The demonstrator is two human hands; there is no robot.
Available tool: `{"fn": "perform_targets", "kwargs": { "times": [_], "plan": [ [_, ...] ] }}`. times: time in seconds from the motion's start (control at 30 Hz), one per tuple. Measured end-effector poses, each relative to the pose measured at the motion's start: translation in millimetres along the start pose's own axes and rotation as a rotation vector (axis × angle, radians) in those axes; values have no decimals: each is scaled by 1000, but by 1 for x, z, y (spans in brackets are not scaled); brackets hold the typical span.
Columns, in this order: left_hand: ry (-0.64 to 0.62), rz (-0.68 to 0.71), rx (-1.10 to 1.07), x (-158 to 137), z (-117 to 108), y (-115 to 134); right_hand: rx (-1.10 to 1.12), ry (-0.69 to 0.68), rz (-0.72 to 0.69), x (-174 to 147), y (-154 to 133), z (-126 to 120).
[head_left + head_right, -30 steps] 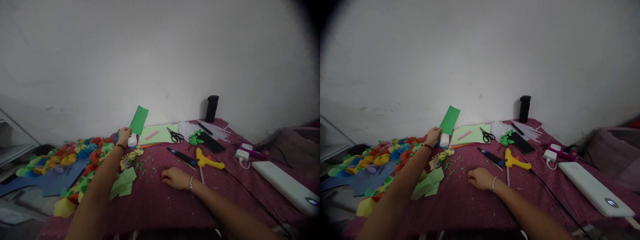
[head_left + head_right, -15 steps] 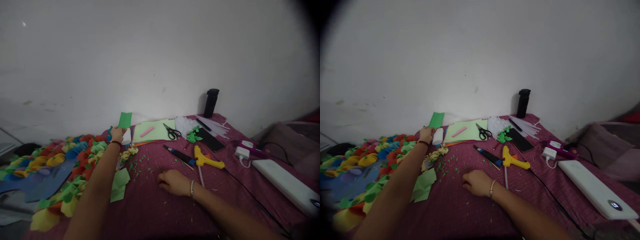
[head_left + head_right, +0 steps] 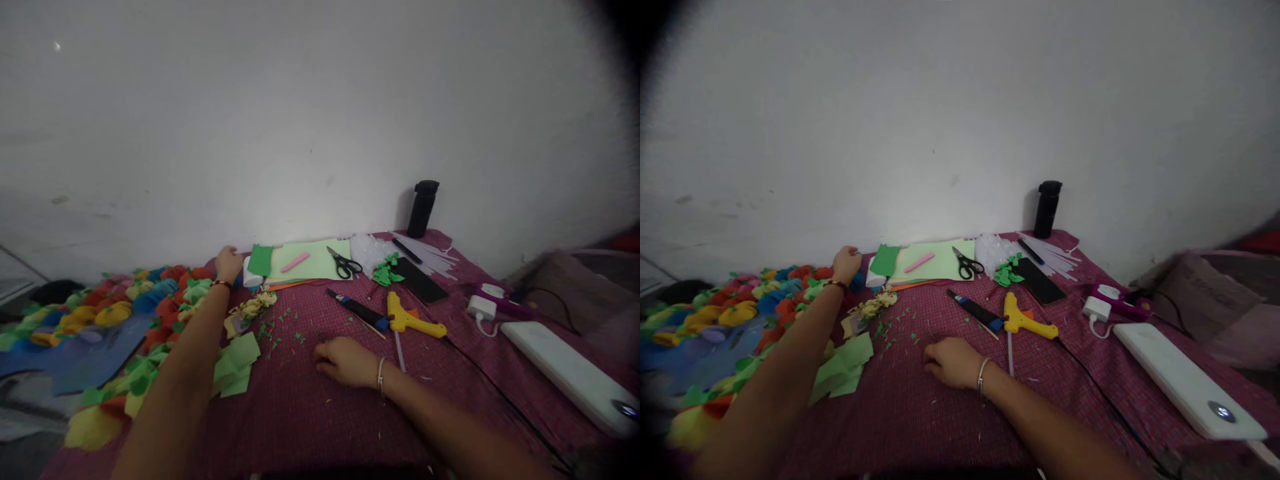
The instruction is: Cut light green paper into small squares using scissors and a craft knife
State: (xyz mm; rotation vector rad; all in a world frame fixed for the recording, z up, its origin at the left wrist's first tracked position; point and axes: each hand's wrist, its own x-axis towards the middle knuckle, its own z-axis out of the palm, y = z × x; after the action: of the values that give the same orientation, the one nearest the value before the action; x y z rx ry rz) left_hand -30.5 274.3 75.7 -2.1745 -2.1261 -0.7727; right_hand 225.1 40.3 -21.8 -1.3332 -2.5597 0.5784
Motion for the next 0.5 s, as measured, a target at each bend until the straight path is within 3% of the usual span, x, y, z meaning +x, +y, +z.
{"fn": "perform_targets", "kwargs": {
  "times": [0.23,0.5],
  "plan": [
    [-338,388,208,-31,2,2,45,-23,-7,1,-1,2],
    [-371,656,341,-52,29,21,-29,-41,-1,-2,-7,-1]
  ]
}}
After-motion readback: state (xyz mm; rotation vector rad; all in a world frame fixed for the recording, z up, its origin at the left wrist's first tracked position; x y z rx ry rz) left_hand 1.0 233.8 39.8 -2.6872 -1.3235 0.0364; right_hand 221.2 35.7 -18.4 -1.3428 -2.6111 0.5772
